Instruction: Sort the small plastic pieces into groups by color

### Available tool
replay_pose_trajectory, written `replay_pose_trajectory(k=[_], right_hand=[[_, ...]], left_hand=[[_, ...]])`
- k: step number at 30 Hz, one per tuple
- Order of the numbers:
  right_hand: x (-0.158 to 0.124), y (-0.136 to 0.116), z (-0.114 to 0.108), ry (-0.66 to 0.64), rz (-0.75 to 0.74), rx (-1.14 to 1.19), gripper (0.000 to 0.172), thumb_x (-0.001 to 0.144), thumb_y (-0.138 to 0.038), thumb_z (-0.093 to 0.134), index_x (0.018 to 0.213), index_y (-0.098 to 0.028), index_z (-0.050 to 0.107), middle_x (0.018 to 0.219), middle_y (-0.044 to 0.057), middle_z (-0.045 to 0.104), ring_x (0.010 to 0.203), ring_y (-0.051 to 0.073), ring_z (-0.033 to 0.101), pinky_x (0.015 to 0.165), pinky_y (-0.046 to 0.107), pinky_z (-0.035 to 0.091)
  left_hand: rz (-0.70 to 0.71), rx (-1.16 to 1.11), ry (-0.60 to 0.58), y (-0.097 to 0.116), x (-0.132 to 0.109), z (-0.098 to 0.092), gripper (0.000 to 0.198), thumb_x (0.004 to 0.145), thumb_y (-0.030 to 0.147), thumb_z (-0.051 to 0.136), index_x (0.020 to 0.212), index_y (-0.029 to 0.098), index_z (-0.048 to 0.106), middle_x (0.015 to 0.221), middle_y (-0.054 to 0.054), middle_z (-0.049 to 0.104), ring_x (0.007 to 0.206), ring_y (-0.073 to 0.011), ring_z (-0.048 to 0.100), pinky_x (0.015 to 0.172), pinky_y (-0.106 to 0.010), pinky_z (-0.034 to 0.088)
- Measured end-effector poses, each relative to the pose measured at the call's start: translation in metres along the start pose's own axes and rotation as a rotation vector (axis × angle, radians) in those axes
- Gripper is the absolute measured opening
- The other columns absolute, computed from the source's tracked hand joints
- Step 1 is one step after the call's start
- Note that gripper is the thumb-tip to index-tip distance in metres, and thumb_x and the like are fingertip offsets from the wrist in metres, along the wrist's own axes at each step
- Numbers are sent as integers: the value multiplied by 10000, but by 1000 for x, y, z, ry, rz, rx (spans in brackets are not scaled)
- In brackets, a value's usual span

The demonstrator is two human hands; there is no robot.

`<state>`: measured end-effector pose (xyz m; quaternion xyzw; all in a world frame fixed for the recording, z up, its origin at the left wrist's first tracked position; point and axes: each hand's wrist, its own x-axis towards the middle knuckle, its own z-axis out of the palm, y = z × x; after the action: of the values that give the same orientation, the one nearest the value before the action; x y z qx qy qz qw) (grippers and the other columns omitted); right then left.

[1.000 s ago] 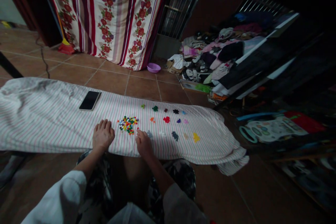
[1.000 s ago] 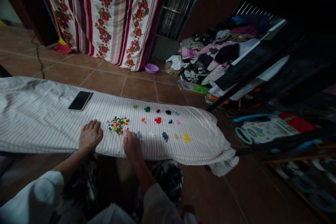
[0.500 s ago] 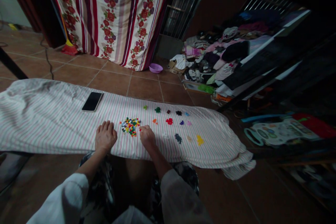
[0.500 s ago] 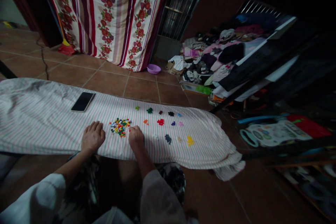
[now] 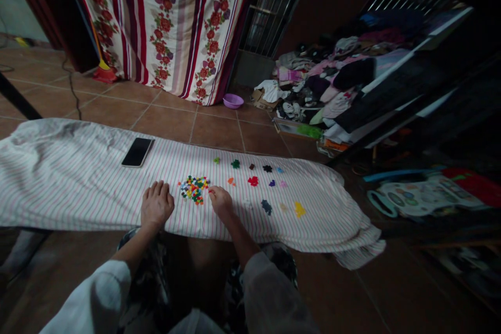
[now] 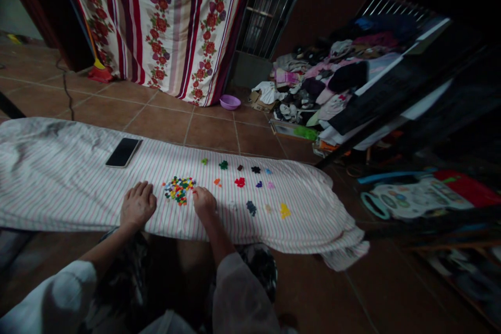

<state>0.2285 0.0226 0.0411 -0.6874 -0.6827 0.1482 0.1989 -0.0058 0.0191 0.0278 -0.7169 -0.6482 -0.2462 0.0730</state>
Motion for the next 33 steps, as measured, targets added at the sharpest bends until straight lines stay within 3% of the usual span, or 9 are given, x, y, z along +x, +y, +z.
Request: replay_pose_trajectory(k=[16, 23, 27, 33], right_hand=[[7, 31, -15, 164, 27, 258, 232, 858, -188, 551, 998, -228, 731, 926, 29, 751, 852, 161, 696, 823, 271, 541], [7, 69, -37, 291, 106, 290, 277, 866, -237, 495, 1001, -184, 731, 975, 70, 750, 870, 172, 703, 844, 281, 539], [11, 96, -61, 397, 204, 172, 276, 835, -247, 497, 935, -182, 747, 938, 85, 735, 834, 192, 678, 838, 309, 534], [17, 133, -83, 422, 321, 43, 288, 821, -220, 493, 955, -185, 746, 925, 75, 737, 838, 191, 673, 809, 303, 518]], left_hand=[[14, -40, 20, -2, -2, 1, 387, 883, 243, 452, 1208, 140, 636, 1319, -179, 645, 1300, -326, 533, 1085, -487, 376], [25, -19, 17, -3, -2, 2, 384, 895, 241, 443, 1186, 99, 649, 1320, -214, 639, 1296, -347, 538, 1076, -505, 395], [49, 23, 27, -3, -2, 3, 376, 897, 241, 438, 1176, 103, 650, 1305, -205, 650, 1281, -341, 552, 1060, -492, 412], [49, 27, 29, -4, -2, 3, 375, 891, 245, 440, 1176, 113, 645, 1297, -198, 656, 1276, -335, 557, 1061, -487, 409]])
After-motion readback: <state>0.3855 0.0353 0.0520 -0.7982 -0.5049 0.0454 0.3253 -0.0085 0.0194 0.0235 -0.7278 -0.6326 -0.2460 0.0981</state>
